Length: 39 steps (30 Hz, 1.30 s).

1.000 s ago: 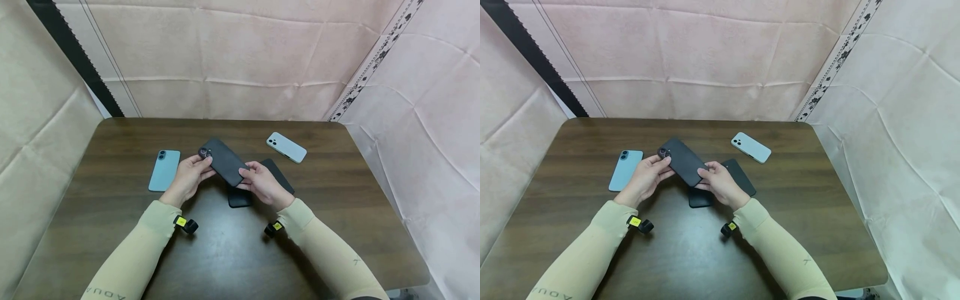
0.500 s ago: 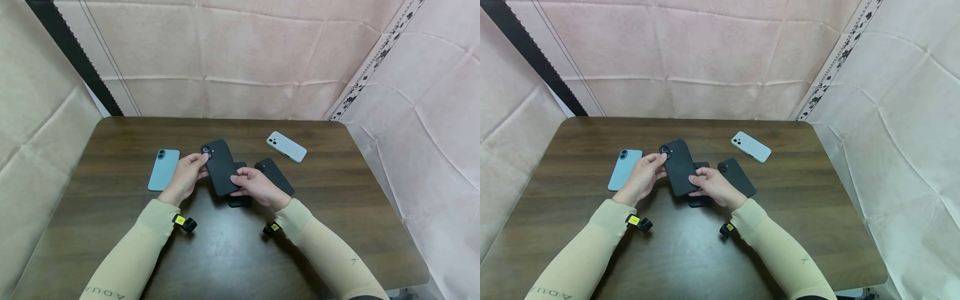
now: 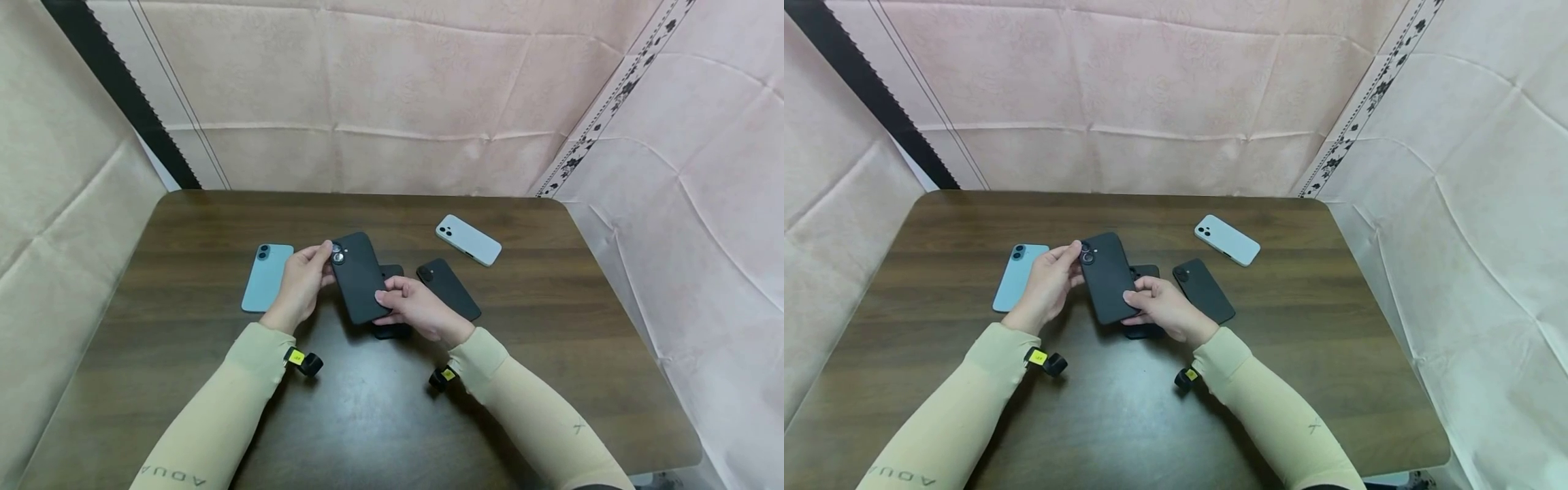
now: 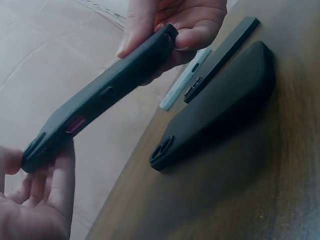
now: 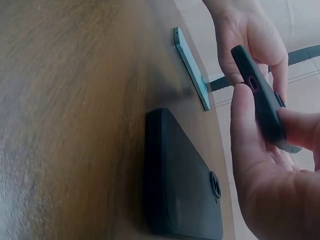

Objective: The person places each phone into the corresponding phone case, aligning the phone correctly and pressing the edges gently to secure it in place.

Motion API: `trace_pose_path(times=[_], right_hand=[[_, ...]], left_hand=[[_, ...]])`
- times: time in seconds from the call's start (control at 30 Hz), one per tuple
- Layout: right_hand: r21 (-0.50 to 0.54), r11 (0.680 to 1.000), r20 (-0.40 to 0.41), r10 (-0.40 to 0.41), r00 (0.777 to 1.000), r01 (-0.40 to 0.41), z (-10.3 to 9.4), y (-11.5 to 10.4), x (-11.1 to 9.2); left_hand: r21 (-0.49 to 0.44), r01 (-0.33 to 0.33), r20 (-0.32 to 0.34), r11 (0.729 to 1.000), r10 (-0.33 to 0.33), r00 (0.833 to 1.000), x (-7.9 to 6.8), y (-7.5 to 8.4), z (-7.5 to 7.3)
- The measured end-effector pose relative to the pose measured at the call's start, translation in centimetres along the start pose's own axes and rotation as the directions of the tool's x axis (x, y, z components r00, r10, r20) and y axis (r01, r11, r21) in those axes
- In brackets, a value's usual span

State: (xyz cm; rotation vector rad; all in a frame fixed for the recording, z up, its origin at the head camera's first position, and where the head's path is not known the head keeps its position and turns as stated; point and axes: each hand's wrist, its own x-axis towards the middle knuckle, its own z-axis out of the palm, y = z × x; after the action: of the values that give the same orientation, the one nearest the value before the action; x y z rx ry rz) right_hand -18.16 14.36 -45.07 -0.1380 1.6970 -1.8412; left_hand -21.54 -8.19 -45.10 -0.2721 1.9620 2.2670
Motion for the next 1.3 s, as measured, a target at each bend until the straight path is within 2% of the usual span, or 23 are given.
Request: trace_pose_path(times=[0.1, 0.23, 0.37, 0.47, 0.57, 0.7, 1.0, 1.2, 1.3], right_hand=[[-0.004, 1.000, 0.023, -0.017, 1.000, 0.017, 0.13, 0.00, -0.08], [-0.005, 1.000, 0.043, -0.026, 0.999, 0.026, 0.33, -0.11, -0.20], [-0.003, 1.000, 0.043, -0.020, 0.999, 0.020, 0.54, -0.19, -0.19], [-0.017, 1.000, 0.024, -0.025, 0.999, 0.026, 0.67, -0.31, -0.18], [-0.019, 0.999, -0.008, -0.026, 1.000, 0.026, 0.65, -0.38, -0.26], [-0.002, 1.000, -0.032, -0.021, 0.999, 0.021, 0.58, -0.34, -0.35], [-0.001, 1.000, -0.026, -0.025, 0.999, 0.025, 0.91, -0.02, -0.19], [0.004, 1.000, -0.039, -0.031, 0.999, 0.031, 0.59, -0.13, -0.46], [0.026, 0.999, -0.059, -0.037, 0.998, 0.038, 0.31, -0.13, -0.32]], left_hand=[[0.052, -0.020, -0.029, 0.998, 0.022, 0.999, -0.01, -0.05, 0.09], [0.069, -0.045, -0.042, 0.997, 0.048, 0.998, 0.01, -0.20, -0.04], [0.017, -0.039, -0.014, 0.999, 0.040, 0.999, 0.06, -0.31, -0.47], [-0.048, -0.005, 0.025, 0.999, 0.006, 1.000, 0.03, -0.31, -0.70], [-0.071, 0.025, 0.065, 0.997, -0.020, 0.998, -0.13, -0.25, -0.58], [-0.042, 0.017, 0.089, 0.999, -0.013, 0.996, -0.25, -0.18, -0.20], [0.081, -0.046, 0.025, 0.996, 0.044, 0.999, -0.43, 0.14, -0.25], [0.039, 0.012, 0.100, 0.999, -0.016, 0.995, -0.48, -0.01, -0.34], [0.068, 0.032, 0.150, 0.997, -0.042, 0.988, -0.49, -0.26, -0.25]])
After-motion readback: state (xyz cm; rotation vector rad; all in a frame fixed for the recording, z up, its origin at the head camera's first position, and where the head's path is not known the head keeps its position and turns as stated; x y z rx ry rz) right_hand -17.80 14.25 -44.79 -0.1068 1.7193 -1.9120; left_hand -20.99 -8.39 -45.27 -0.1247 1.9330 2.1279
